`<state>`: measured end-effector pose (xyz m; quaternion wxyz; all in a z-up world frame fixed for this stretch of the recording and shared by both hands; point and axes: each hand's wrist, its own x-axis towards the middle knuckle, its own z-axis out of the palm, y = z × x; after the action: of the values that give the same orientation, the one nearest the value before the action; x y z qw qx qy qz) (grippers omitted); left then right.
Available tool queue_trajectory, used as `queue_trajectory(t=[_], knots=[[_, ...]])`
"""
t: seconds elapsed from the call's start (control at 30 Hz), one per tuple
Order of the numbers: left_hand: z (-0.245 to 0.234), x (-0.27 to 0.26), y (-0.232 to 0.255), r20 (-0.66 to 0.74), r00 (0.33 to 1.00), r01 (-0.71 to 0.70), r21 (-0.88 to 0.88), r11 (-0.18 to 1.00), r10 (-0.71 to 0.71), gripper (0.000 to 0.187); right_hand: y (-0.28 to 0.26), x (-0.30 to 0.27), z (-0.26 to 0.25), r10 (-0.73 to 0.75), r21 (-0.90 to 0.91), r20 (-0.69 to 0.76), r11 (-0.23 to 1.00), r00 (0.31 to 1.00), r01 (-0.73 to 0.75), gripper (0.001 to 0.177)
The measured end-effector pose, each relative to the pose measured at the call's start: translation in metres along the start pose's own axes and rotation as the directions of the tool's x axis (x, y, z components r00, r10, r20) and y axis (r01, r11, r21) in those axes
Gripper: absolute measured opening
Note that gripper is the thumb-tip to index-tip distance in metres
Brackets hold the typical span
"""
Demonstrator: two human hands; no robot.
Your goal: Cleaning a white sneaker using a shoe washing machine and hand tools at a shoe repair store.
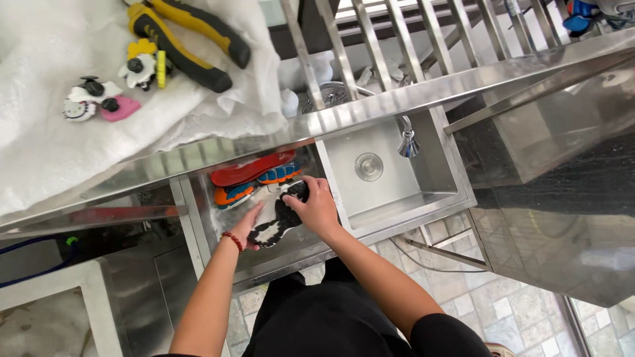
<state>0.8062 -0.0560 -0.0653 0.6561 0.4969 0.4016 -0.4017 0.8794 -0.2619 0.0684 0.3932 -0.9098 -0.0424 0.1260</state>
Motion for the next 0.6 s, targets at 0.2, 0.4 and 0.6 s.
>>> queue_trajectory(t=[0.2,0.4,0.6], knots=[[-0.027,0.039,-0.031,-0.172,0.985,-0.007,-0.044,0.999,-0.001,0.058,0.059,0.009,-0.025,-0.196,0.143,0.055,0.972,0.979,0.187,0.059],[0.080,-0.046,0.012,-0.349,0.912,-0.292,-0.183,0.939,0.215,0.056,0.126,0.024,-0.097,0.012,0.573,0.347,0.789,0.938,-0.222,0.060],[0.255,-0.013,0.081,-0.268,0.888,-0.333,0.185,0.925,0.373,0.074,0.281,0.071,-0.175,0.120,0.655,0.288,0.699,0.950,-0.287,0.067]])
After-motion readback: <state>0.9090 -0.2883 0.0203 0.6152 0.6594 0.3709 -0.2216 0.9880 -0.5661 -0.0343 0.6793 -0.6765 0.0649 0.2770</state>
